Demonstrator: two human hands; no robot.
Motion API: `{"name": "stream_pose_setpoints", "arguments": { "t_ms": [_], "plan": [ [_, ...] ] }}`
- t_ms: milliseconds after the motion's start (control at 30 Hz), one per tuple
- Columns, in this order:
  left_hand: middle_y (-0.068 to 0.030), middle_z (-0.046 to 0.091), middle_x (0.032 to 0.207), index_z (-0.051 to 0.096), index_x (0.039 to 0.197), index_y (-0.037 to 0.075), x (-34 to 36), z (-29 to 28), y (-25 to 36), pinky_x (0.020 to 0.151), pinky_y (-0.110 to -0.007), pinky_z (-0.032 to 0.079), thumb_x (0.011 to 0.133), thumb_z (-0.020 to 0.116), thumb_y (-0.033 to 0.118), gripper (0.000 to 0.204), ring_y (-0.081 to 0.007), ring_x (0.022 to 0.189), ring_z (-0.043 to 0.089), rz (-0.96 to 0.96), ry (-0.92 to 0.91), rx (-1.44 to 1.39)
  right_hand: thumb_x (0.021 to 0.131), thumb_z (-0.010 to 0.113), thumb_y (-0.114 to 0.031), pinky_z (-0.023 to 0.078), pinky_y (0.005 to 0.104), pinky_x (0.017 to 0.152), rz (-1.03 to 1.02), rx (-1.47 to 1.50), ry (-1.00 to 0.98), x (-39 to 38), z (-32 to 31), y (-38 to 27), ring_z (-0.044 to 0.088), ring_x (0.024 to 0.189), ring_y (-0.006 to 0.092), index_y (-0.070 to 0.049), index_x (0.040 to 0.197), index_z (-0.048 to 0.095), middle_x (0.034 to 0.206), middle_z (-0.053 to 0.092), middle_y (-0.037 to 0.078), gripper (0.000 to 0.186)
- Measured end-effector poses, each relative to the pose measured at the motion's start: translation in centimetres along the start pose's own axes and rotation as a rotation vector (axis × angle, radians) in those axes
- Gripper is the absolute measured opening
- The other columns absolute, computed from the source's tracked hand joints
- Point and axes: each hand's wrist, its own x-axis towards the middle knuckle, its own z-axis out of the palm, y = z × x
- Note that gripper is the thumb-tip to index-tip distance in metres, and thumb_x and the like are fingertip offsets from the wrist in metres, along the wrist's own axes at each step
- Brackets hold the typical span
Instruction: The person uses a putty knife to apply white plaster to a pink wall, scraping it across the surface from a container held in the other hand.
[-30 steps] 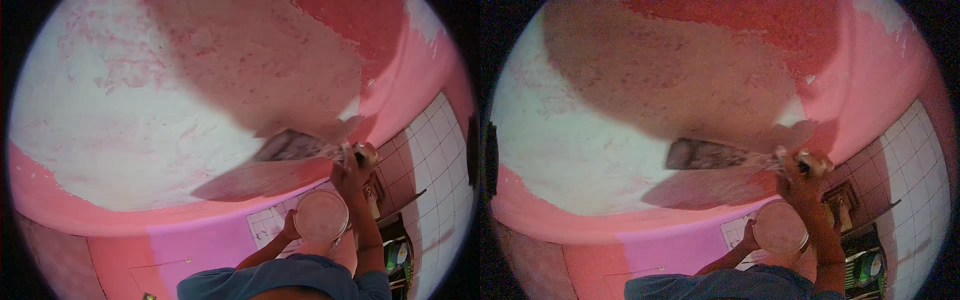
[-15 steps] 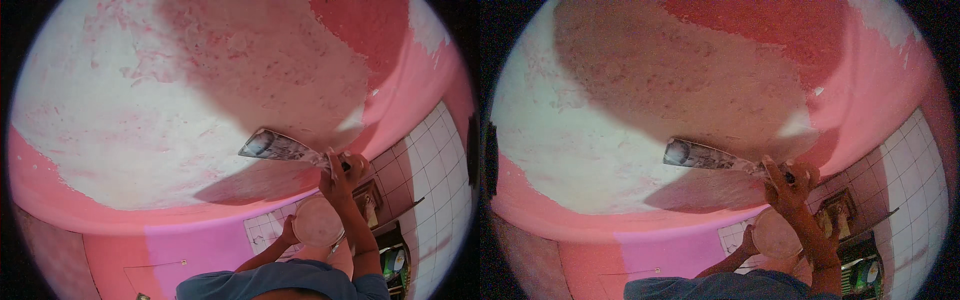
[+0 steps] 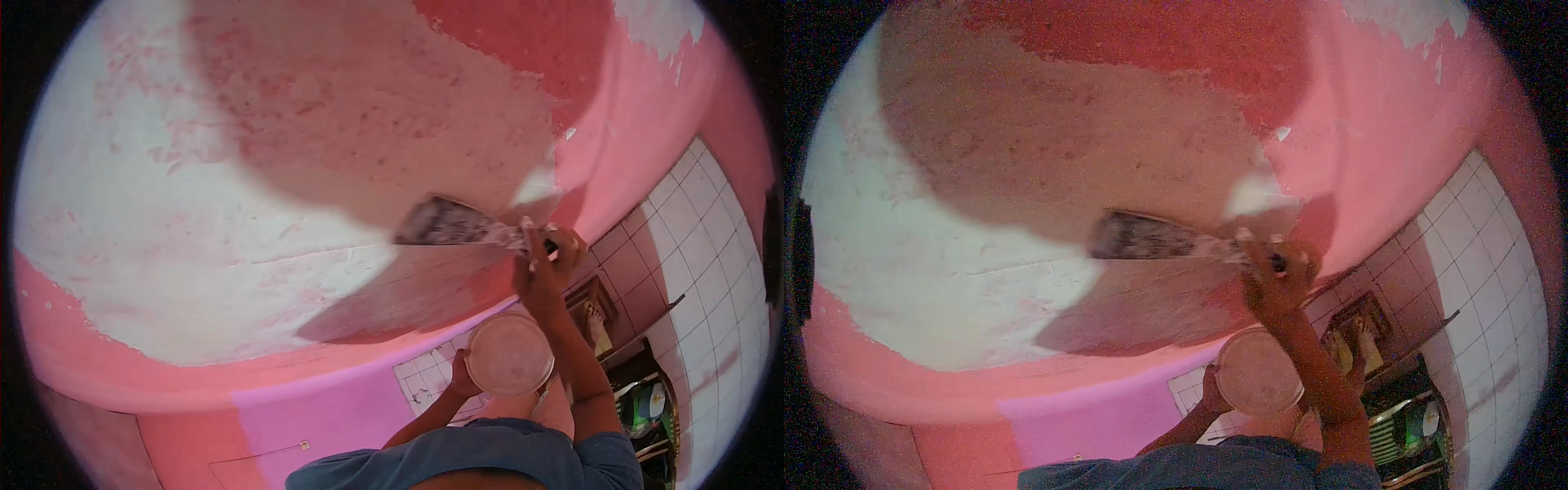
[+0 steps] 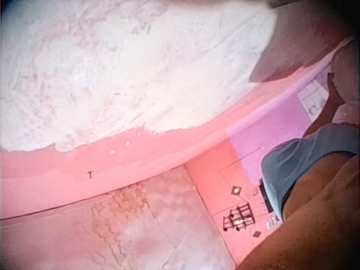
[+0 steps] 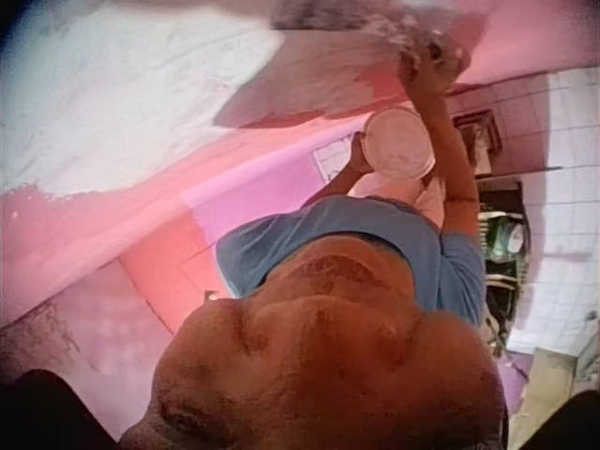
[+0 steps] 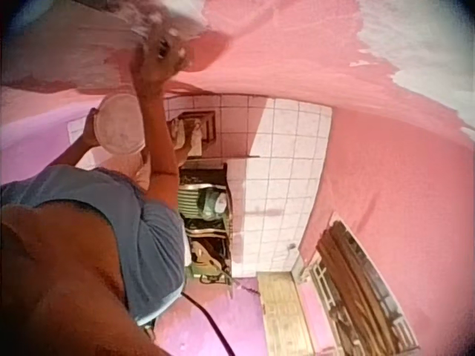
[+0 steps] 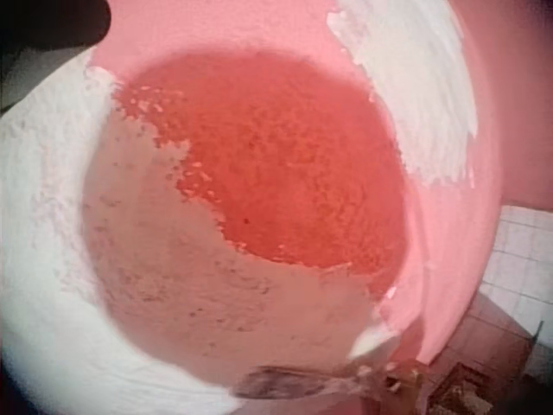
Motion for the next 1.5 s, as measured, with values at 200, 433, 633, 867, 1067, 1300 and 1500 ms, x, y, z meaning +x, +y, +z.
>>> {"name": "stream_pose_setpoints", "arguments": {
  "t_ms": [200,433,633,867,1067,1300,1500],
  "plan": [
    [-0.0148,0.048,0.129,0.041,0.132,0.006,0.3,0.4,0.3,0.099,-0.049,0.035,0.074,0.044,0.044,0.069,-0.0333,0.116,0.047,-0.091,-0.023,-0.012,0.082,0.061,-0.018,0.038,0.0385,0.081,0.148,-0.114,0.021,-3.3,-1.6,3.3,0.051,0.088,0.0240,-0.014,0.105,0.067,0.096,0.052,0.006,0.024],
    [-0.0163,0.047,0.130,0.041,0.132,0.006,0.5,0.7,0.4,0.099,-0.052,0.035,0.074,0.044,0.045,0.070,-0.0351,0.118,0.045,-0.101,-0.003,0.020,0.076,0.065,-0.009,0.038,0.0370,0.079,0.057,0.175,0.120,1.4,0.8,0.9,0.048,0.092,0.0246,-0.015,0.107,0.066,0.103,0.048,0.007,0.032],
    [-0.0162,0.047,0.130,0.041,0.131,0.006,0.0,1.3,-0.1,0.099,-0.052,0.035,0.074,0.044,0.045,0.070,-0.0351,0.118,0.045,-0.094,0.024,0.084,0.084,0.057,-0.011,0.039,0.0391,0.080,-0.007,-0.033,0.087,0.7,0.0,5.8,0.047,0.095,0.0294,-0.006,0.113,0.061,0.104,0.048,0.013,0.030],
    [-0.0161,0.047,0.130,0.041,0.132,0.006,0.6,1.4,-0.1,0.099,-0.052,0.034,0.074,0.044,0.045,0.070,-0.0351,0.118,0.045,-0.088,0.018,0.016,0.083,0.059,-0.018,0.039,0.0419,0.081,0.100,0.146,0.031,0.1,0.0,3.2,0.047,0.090,0.0306,-0.007,0.111,0.062,0.099,0.050,0.013,0.030],
    [-0.0156,0.043,0.134,0.039,0.134,0.007,-0.1,2.0,0.1,0.101,-0.052,0.032,0.075,0.043,0.044,0.070,-0.0348,0.121,0.042,0.324,-0.196,1.228,0.080,0.062,-0.017,0.043,0.0365,0.074,0.061,0.111,-0.021,-0.3,0.1,2.7,0.047,0.093,0.0310,-0.007,0.110,0.063,0.101,0.049,0.013,0.032],
    [-0.0159,0.041,0.136,0.037,0.135,0.007,1.1,-0.8,0.1,0.103,-0.052,0.030,0.075,0.043,0.045,0.071,-0.0351,0.124,0.040,-0.275,-0.470,-0.300,0.079,0.065,-0.024,0.044,0.0410,0.076,0.481,0.238,0.036,-1.4,-3.0,1.2,0.054,0.086,0.0310,-0.002,0.108,0.060,0.092,0.058,0.015,0.037],
    [-0.0149,0.044,0.134,0.038,0.135,0.008,1.4,-2.7,0.3,0.103,-0.051,0.031,0.076,0.042,0.046,0.070,-0.0347,0.121,0.043,-0.289,-0.534,-0.408,0.070,0.077,-0.017,0.051,0.0340,0.064,0.579,0.498,0.041,-1.6,-2.3,-2.5,0.063,0.076,0.0273,0.000,0.100,0.058,0.091,0.061,0.016,0.039]
  ]
}}
